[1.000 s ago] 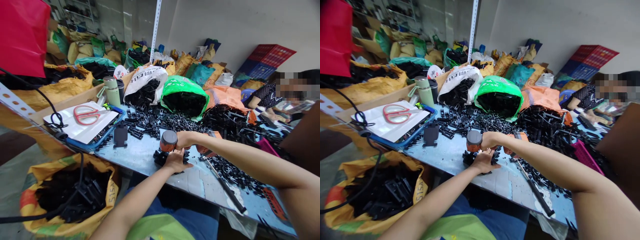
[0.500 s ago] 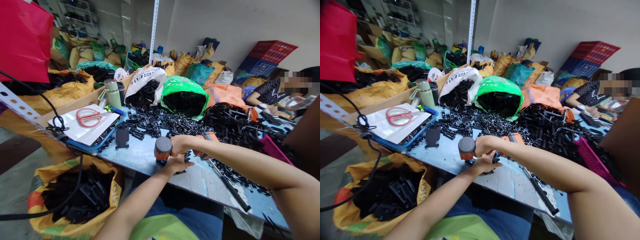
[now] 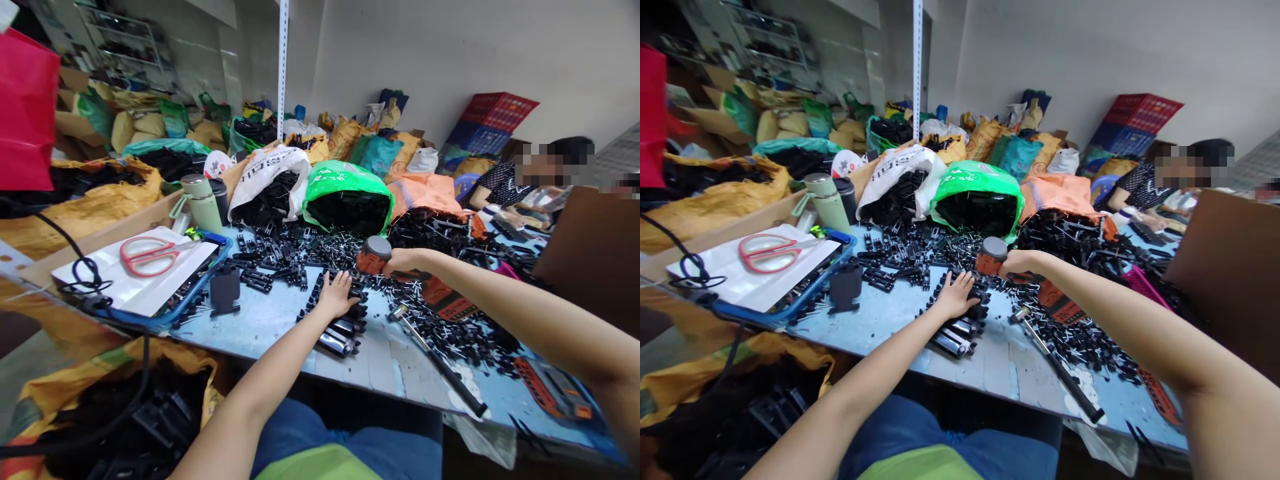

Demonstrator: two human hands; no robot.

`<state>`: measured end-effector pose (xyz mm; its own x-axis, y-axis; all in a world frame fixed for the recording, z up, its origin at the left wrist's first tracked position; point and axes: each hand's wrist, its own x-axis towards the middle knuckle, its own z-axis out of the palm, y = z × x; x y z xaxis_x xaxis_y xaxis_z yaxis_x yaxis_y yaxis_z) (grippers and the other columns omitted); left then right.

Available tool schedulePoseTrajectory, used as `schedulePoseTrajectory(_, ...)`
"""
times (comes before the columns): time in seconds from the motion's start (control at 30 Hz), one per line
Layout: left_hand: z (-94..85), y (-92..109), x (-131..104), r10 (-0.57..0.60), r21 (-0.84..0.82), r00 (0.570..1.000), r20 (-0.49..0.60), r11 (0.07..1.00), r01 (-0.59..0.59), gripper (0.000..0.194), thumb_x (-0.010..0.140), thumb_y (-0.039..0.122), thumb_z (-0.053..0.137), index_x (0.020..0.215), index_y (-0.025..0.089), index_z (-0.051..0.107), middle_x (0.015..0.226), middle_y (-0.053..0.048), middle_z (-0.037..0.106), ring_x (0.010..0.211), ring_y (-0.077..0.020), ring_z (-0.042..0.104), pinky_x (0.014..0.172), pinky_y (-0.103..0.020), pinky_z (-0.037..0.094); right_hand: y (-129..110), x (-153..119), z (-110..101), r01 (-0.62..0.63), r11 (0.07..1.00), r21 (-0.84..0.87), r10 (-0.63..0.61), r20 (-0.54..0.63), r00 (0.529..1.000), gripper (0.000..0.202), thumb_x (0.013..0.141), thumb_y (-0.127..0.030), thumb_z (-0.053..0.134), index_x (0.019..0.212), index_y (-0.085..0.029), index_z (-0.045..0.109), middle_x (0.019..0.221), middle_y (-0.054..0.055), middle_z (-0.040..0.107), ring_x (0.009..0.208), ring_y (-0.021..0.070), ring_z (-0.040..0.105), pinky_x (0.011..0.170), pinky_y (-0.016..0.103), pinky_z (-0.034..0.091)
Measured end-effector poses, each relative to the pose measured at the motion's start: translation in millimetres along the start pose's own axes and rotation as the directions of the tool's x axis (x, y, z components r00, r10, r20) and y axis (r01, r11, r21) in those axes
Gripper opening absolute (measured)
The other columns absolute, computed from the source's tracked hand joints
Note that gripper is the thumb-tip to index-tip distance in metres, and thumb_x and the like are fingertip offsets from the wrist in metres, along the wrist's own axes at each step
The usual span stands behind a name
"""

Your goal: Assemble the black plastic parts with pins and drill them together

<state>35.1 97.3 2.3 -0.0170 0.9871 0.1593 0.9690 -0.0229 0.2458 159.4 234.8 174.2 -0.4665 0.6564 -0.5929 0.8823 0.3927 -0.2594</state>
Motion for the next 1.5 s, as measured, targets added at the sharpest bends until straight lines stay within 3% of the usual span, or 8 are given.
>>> schedulePoseTrajectory(0.17,12.4,-8,11,-0.001,0.024,1.000,-0.004,1.000,0.001,0.065,0.088,0.055,0.017,0.137,0.015,0.031,0.143,-0.010,0.031,0.135,-0.0235,0.019,0.108,-0.051,-0.008,30,26,-7,-0.084,0.996,-0.039,0.086,0.066,0.994,0.009,0.055,-0.019,0.058,0.060,-0.012,0.056,0.045,0.000,0.051,0.041,0.0126,0.050,0.036,0.021,0.039)
schedulePoseTrajectory(0.37,16.1,-7,8,-0.017,0.046,1.000,-0.005,0.999,0.018,0.066,0.087,0.057,0.015,0.139,0.018,0.027,0.145,-0.008,0.027,0.136,-0.0222,0.014,0.107,-0.052,-0.012,37,48,-9,-0.048,0.995,-0.091,0.061,0.147,0.987,0.008,0.054,-0.020,0.055,0.053,-0.012,0.053,0.042,0.000,0.049,0.040,0.0135,0.049,0.037,0.023,0.039)
schedulePoseTrajectory(0.7,10.4,-4,8,-0.057,0.044,0.998,0.008,0.997,0.057,0.057,0.089,0.047,0.022,0.138,0.020,0.028,0.145,-0.007,0.027,0.136,-0.0241,0.014,0.106,-0.055,-0.008,31,1,19,0.069,0.986,-0.150,-0.051,0.116,0.992,0.015,0.055,-0.023,0.053,0.066,-0.014,0.057,0.051,-0.001,0.052,0.046,0.0146,0.053,0.039,0.022,0.038)
schedulePoseTrajectory(0.93,1.4,2,9,-0.080,0.030,0.996,0.032,0.996,0.079,0.057,0.089,0.047,0.025,0.137,0.017,0.029,0.144,-0.010,0.028,0.135,-0.0260,0.017,0.104,-0.059,-0.009,10,-1,26,0.095,0.969,-0.229,-0.064,0.141,0.988,0.018,0.052,-0.020,0.054,0.067,-0.013,0.060,0.051,0.000,0.053,0.046,0.0150,0.053,0.040,0.022,0.038)
schedulePoseTrajectory(1.07,-7.7,14,-17,-0.046,0.016,0.997,0.060,0.999,0.045,0.057,0.090,0.047,0.023,0.134,0.013,0.037,0.141,-0.012,0.035,0.134,-0.0252,0.021,0.108,-0.053,0.003,6,-14,28,0.117,0.952,-0.283,-0.086,0.122,0.989,0.016,0.053,-0.023,0.055,0.063,-0.012,0.061,0.051,0.001,0.054,0.047,0.0143,0.052,0.042,0.022,0.038)
schedulePoseTrajectory(1.13,-8.8,20,-38,-0.012,-0.008,0.998,0.061,1.000,0.012,0.063,0.089,0.053,0.019,0.134,0.013,0.036,0.142,-0.012,0.034,0.134,-0.0236,0.019,0.109,-0.046,0.010,8,-25,31,0.136,0.946,-0.294,-0.102,0.127,0.987,0.016,0.053,-0.025,0.056,0.063,-0.013,0.061,0.053,0.001,0.055,0.049,0.0143,0.053,0.042,0.021,0.038)
schedulePoseTrajectory(1.23,-5.4,26,-63,0.000,-0.048,0.999,0.033,0.999,0.002,0.074,0.086,0.063,0.015,0.136,0.011,0.032,0.144,-0.012,0.029,0.135,-0.0257,0.015,0.109,-0.045,0.012,10,-34,38,0.154,0.943,-0.295,-0.112,0.156,0.981,0.018,0.054,-0.025,0.057,0.066,-0.014,0.063,0.057,0.001,0.057,0.050,0.0143,0.054,0.043,0.021,0.039)
schedulePoseTrajectory(1.5,-10.4,21,-74,0.044,-0.085,0.996,0.084,0.996,-0.037,0.078,0.082,0.067,0.019,0.139,0.014,0.024,0.146,-0.012,0.022,0.136,-0.0257,0.010,0.109,-0.047,0.007,-3,-40,51,0.130,0.942,-0.308,-0.084,0.160,0.984,0.023,0.052,-0.021,0.056,0.072,-0.014,0.065,0.064,0.002,0.060,0.053,0.0146,0.055,0.044,0.021,0.039)
